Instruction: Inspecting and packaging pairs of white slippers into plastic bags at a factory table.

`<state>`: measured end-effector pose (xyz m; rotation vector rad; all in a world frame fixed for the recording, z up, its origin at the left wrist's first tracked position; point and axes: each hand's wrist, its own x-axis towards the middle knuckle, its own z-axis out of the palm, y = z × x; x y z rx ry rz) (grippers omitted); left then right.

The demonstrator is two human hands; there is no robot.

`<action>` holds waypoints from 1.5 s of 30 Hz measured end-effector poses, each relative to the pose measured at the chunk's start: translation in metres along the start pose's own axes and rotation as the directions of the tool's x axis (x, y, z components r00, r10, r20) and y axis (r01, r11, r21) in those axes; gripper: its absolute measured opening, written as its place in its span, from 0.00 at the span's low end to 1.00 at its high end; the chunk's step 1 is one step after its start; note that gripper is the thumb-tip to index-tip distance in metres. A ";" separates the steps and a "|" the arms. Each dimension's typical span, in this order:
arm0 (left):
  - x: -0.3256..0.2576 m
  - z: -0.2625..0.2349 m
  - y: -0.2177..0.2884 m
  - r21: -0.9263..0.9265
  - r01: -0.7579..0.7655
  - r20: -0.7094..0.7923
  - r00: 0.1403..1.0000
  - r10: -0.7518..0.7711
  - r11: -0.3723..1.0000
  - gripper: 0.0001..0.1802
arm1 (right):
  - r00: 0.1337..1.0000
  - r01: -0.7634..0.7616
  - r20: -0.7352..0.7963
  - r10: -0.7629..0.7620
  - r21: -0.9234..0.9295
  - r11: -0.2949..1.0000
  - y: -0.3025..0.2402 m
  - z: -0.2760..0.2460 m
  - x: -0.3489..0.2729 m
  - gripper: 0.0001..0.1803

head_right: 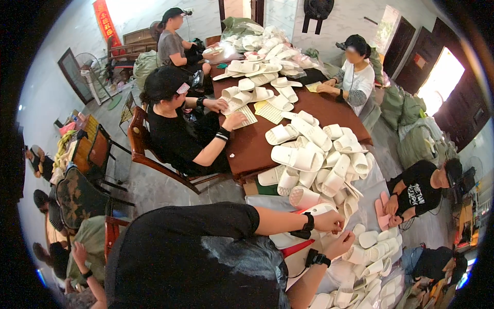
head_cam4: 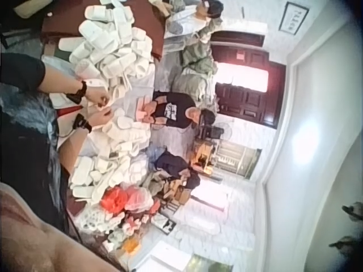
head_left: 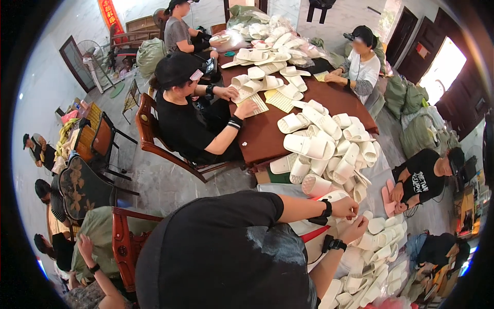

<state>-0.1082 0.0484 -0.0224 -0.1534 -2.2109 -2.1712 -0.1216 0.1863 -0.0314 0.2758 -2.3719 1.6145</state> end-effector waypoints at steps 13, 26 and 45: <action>0.001 0.001 -0.002 0.017 -0.018 0.008 1.000 0.018 1.000 0.04 | 0.997 -0.054 0.050 0.052 0.059 0.997 -0.008 -0.002 -0.004 0.10; 0.005 -0.001 -0.006 0.060 -0.026 0.014 1.000 0.025 0.998 0.05 | 0.999 -0.039 -0.001 0.039 0.099 0.994 -0.004 0.003 -0.006 0.10; 0.008 0.001 -0.012 -0.016 -0.035 -0.057 0.998 0.034 0.999 0.04 | 0.999 -0.015 0.047 0.012 0.047 0.999 -0.007 0.003 -0.004 0.09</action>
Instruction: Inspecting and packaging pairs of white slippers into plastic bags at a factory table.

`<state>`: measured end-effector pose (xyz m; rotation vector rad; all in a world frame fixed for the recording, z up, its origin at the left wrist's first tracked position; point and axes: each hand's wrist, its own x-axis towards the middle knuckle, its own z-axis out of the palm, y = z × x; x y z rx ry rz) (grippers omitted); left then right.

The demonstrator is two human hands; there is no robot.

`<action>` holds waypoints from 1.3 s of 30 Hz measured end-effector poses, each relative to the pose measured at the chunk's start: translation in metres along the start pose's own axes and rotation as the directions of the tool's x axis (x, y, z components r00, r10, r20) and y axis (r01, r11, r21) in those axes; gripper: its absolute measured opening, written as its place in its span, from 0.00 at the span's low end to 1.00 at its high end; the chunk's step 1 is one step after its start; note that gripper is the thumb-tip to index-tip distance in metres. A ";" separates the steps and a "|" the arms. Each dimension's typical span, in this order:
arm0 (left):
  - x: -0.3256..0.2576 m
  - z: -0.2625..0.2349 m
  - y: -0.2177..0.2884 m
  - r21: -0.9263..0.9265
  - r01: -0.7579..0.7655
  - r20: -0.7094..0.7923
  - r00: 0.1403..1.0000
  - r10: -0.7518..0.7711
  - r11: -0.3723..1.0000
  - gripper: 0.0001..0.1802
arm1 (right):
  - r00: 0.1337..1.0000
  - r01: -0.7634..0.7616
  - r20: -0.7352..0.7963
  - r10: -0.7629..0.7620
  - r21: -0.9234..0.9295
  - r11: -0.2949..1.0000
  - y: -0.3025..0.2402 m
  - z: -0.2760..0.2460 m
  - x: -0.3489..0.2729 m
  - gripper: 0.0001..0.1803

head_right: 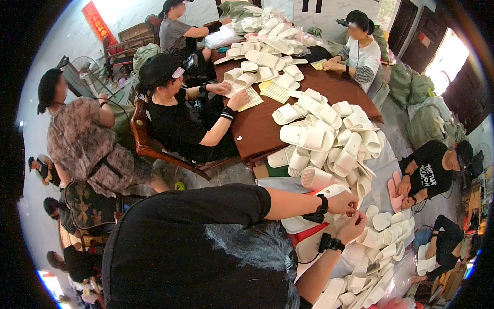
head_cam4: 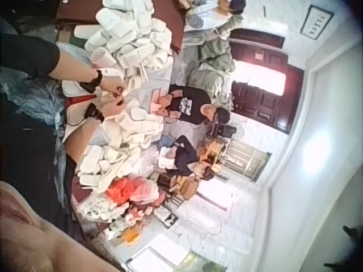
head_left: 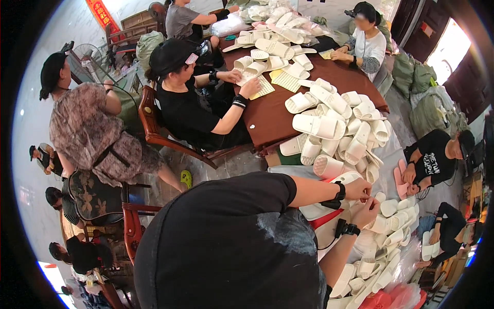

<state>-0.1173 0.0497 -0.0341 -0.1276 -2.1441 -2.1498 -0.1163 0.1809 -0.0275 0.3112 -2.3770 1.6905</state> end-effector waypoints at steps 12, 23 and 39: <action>-0.003 0.001 0.006 0.064 -0.024 0.039 0.999 0.022 0.998 0.04 | 0.996 -0.057 -0.064 0.062 0.077 0.995 0.016 -0.005 0.000 0.11; 0.000 0.006 -0.004 0.095 -0.006 0.058 0.998 0.000 0.995 0.05 | 0.994 -0.015 -0.106 0.024 0.081 0.997 0.040 -0.005 -0.001 0.09; 0.006 0.002 0.001 0.031 0.081 0.123 0.989 -0.084 0.996 0.05 | 0.974 -0.103 -0.164 0.156 0.295 0.950 0.015 -0.007 0.003 0.09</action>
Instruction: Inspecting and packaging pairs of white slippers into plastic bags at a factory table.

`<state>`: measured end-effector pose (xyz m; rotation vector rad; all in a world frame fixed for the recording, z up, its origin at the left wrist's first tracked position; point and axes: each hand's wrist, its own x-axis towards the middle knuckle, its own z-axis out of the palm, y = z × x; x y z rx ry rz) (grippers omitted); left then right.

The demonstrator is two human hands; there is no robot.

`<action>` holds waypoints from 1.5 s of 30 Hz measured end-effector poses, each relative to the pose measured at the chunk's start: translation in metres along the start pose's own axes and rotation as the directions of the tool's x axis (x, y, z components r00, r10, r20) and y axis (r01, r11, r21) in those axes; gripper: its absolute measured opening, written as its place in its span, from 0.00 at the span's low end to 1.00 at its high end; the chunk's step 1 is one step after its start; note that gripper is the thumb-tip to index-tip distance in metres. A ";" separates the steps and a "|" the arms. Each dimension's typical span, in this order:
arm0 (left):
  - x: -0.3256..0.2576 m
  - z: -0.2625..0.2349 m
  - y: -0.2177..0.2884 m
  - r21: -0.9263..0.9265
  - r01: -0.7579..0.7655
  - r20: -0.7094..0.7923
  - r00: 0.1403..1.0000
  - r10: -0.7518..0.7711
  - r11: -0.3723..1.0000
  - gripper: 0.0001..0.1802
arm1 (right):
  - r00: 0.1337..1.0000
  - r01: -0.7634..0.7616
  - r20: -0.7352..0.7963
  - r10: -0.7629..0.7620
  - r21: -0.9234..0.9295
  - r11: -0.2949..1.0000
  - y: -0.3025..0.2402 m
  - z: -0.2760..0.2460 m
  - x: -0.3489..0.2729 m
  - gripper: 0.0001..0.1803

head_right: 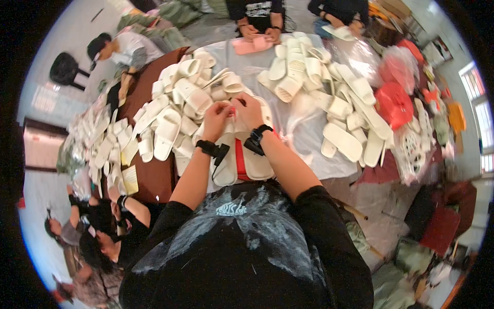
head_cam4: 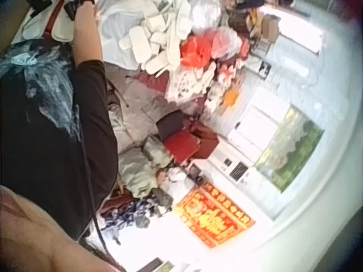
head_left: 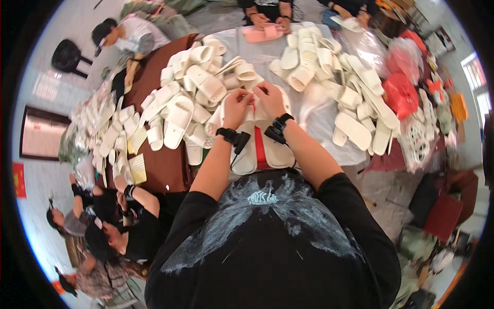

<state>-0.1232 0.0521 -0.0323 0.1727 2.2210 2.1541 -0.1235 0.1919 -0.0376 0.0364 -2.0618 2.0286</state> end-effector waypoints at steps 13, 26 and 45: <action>-0.014 -0.031 0.063 -0.370 -0.111 -0.042 0.994 0.103 0.922 0.05 | 0.908 0.419 0.118 -0.403 -0.333 0.845 -0.064 -0.018 -0.010 0.19; -0.065 -0.044 0.196 -0.446 -0.373 0.028 0.903 0.429 0.814 0.07 | 0.892 0.027 0.446 -0.072 0.106 0.994 -0.160 -0.060 -0.072 0.14; -0.035 0.010 0.050 0.872 -0.456 0.457 0.889 0.034 0.176 0.48 | 0.818 -0.524 -0.505 0.276 -0.455 0.720 0.014 -0.257 -0.206 0.21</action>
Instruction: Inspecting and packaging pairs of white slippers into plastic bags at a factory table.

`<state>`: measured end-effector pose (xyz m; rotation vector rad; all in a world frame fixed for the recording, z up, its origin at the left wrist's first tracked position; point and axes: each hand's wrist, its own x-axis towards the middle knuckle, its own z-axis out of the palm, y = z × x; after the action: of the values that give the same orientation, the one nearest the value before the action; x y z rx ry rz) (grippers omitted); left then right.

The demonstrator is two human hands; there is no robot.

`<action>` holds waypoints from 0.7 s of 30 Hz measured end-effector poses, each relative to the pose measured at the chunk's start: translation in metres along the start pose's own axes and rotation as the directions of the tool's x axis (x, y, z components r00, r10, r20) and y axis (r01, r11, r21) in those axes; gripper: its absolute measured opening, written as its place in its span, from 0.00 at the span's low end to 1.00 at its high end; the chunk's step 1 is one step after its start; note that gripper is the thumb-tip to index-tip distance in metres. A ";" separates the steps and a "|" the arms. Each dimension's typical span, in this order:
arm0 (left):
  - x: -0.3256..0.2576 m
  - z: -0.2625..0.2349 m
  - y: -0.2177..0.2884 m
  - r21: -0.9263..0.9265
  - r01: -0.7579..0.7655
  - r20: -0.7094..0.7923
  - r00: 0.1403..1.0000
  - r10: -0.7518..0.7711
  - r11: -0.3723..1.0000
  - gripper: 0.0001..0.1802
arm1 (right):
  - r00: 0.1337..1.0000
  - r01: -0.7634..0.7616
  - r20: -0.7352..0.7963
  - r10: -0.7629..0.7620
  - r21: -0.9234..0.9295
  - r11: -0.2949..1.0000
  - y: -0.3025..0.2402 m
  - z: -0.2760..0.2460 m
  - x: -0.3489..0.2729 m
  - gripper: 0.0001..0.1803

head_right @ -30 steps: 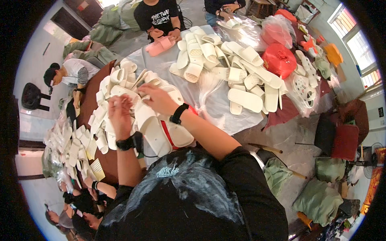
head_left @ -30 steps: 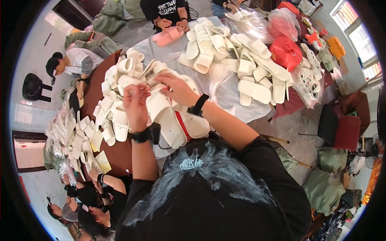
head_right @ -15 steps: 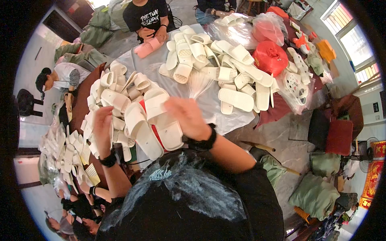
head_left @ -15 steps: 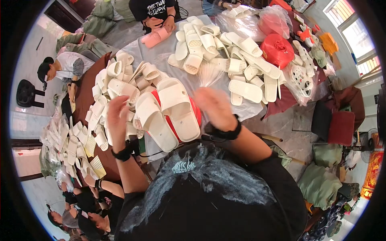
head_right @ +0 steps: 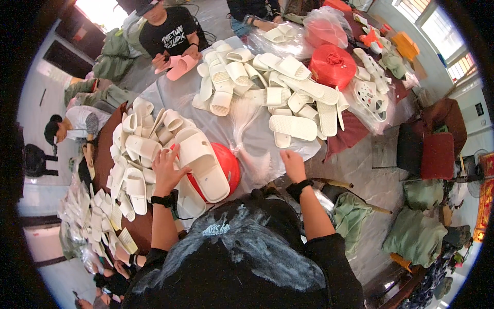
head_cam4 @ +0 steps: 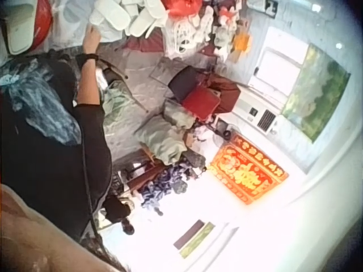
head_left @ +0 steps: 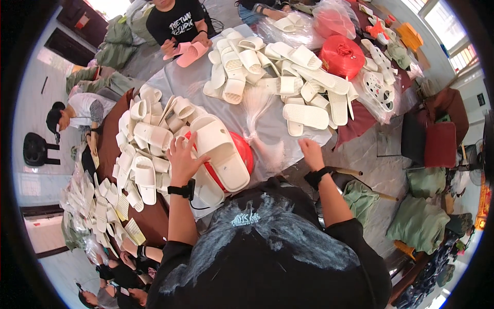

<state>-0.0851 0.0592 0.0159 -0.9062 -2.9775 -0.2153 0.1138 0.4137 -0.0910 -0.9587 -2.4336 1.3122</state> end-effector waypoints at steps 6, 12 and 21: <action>0.020 0.006 0.004 -0.062 -0.006 -0.044 0.999 0.003 0.998 0.46 | 0.974 0.107 0.215 -0.076 -0.136 0.985 0.016 0.009 -0.023 0.22; 0.032 0.010 0.017 -0.244 0.046 -0.056 0.997 -0.062 0.969 0.38 | 0.924 0.206 0.383 -0.026 -0.439 0.874 0.025 -0.003 -0.040 0.21; 0.161 -0.005 0.128 -0.327 -0.338 -0.429 0.885 0.180 0.882 0.39 | 0.893 0.209 0.451 0.019 -0.449 0.869 0.061 -0.003 -0.039 0.21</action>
<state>-0.1481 0.2523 0.0469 -1.1346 -2.4455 -0.8979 0.1720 0.4150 -0.1339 -0.6607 -3.2267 0.9699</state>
